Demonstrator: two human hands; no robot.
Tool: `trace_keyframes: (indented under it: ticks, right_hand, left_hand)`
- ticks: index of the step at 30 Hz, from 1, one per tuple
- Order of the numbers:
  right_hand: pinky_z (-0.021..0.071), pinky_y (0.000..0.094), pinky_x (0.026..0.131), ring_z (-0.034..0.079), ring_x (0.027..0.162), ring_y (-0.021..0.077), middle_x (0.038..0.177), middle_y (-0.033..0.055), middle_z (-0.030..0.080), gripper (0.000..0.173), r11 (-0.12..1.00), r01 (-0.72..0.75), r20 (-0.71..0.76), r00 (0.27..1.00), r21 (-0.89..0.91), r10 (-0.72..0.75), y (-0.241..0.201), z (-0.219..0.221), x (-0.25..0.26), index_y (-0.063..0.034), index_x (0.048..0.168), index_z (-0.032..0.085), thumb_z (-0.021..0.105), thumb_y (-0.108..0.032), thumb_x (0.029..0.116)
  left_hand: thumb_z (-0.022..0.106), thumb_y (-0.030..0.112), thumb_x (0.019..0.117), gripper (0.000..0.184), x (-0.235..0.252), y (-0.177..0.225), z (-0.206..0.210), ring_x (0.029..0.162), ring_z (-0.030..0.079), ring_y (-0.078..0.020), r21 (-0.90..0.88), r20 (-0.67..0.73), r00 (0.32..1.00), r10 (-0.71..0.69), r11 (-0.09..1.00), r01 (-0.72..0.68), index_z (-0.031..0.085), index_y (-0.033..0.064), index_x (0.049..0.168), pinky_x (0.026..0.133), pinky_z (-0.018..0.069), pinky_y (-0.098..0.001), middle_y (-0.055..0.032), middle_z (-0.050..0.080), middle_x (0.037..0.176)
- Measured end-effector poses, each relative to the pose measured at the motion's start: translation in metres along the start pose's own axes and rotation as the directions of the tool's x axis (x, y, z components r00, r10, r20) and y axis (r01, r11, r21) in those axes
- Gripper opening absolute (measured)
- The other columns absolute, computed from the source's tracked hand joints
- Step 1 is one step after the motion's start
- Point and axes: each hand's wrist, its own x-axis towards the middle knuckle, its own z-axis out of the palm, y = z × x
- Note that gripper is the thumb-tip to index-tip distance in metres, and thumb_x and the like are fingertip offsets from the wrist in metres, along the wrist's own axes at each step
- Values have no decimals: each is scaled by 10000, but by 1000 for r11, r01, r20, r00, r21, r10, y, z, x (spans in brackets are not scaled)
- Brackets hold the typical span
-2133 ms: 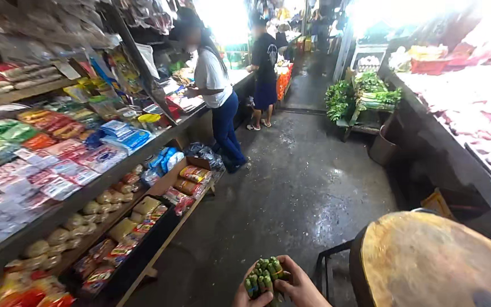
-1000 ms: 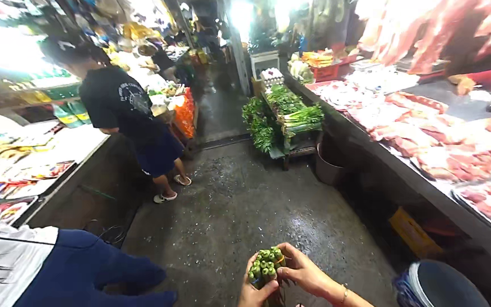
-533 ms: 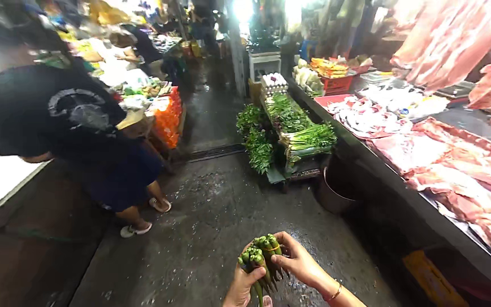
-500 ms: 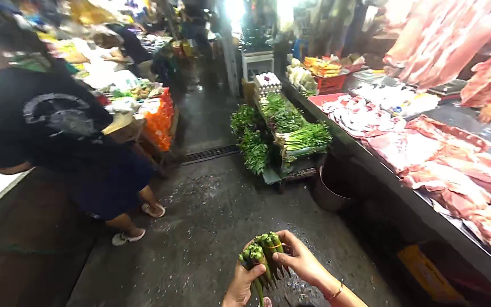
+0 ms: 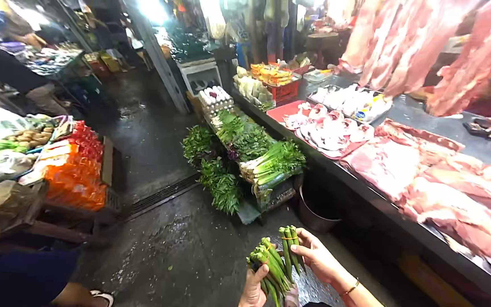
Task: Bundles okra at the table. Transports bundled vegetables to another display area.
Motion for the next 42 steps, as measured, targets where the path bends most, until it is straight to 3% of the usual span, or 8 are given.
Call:
trace_keyframes:
  ticks: [5, 8, 14, 18, 24, 29, 35, 42]
  right_hand:
    - [597, 388, 875, 700, 1012, 212, 1148, 124, 691, 426, 993, -59, 186, 980, -99, 77, -26, 22, 104, -22, 1320, 509, 656, -84, 924]
    - [594, 376, 898, 699, 1020, 203, 1150, 123, 691, 467, 987, -15, 256, 965, -158, 55, -41, 34, 157, -3, 1332, 508, 685, -95, 910]
    - [596, 351, 917, 693, 1045, 163, 1170, 111, 697, 523, 870, 192, 157, 978, -455, -134, -53, 30, 243, 11, 1348, 554, 712, -170, 883]
    - [573, 417, 938, 679, 1064, 253, 1209, 248, 644, 529, 704, 223, 116, 974, -674, -197, -68, 33, 296, 113, 1350, 495, 696, -110, 914]
    - [564, 405, 958, 661, 1118, 273, 1253, 293, 613, 564, 591, 239, 47, 946, -770, -321, -90, 38, 350, 138, 1373, 457, 682, -156, 948]
    - [516, 382, 1058, 622, 1241, 256, 1366, 280, 577, 605, 623, 212, 135, 976, -753, -169, -109, 35, 381, 106, 1447, 431, 627, -271, 1017]
    - [582, 458, 970, 663, 1167, 322, 1342, 277, 591, 564, 574, 199, 230, 973, -794, -18, -110, 41, 412, 86, 1406, 507, 683, -238, 979]
    - [530, 487, 1014, 668, 1128, 279, 1225, 166, 685, 475, 506, 269, 274, 959, -819, -66, -125, 43, 443, -35, 1297, 650, 733, -327, 933]
  left_hand:
    - [987, 411, 565, 939, 55, 45, -14, 1047, 722, -208, 108, -213, 973, 92, 992, -70, 597, 49, 1339, 918, 607, -393, -121, 728, 1184]
    - [954, 410, 641, 889, 91, 68, -33, 1079, 715, -235, 62, -200, 971, 135, 990, -125, 595, 70, 1380, 928, 603, -405, -134, 714, 1229]
    - [940, 312, 622, 818, 183, 99, -49, 933, 731, -180, 113, -350, 937, 23, 993, 18, 541, 46, 1284, 833, 623, -400, -70, 745, 1051]
    - [716, 4, 815, 505, 265, 123, -38, 963, 704, -146, 192, -272, 962, -27, 978, 82, 541, 15, 1288, 903, 585, -375, -57, 731, 1060]
    - [703, -59, 823, 628, 365, 150, -51, 1060, 666, -140, 269, -49, 992, -113, 955, 122, 459, -24, 1400, 980, 543, -360, -84, 686, 1174]
    - [700, -42, 820, 612, 386, 155, -69, 1072, 666, -122, 195, -49, 997, -55, 979, 64, 471, -10, 1387, 992, 537, -347, -60, 693, 1183]
    - [750, 8, 774, 547, 375, 157, -84, 998, 695, -132, 136, -297, 955, -8, 989, 51, 552, 33, 1283, 924, 576, -372, -36, 727, 1086]
    - [948, 283, 628, 867, 389, 166, -98, 962, 714, -95, 224, -287, 956, 64, 975, 2, 504, 56, 1337, 879, 609, -334, 0, 739, 1065]
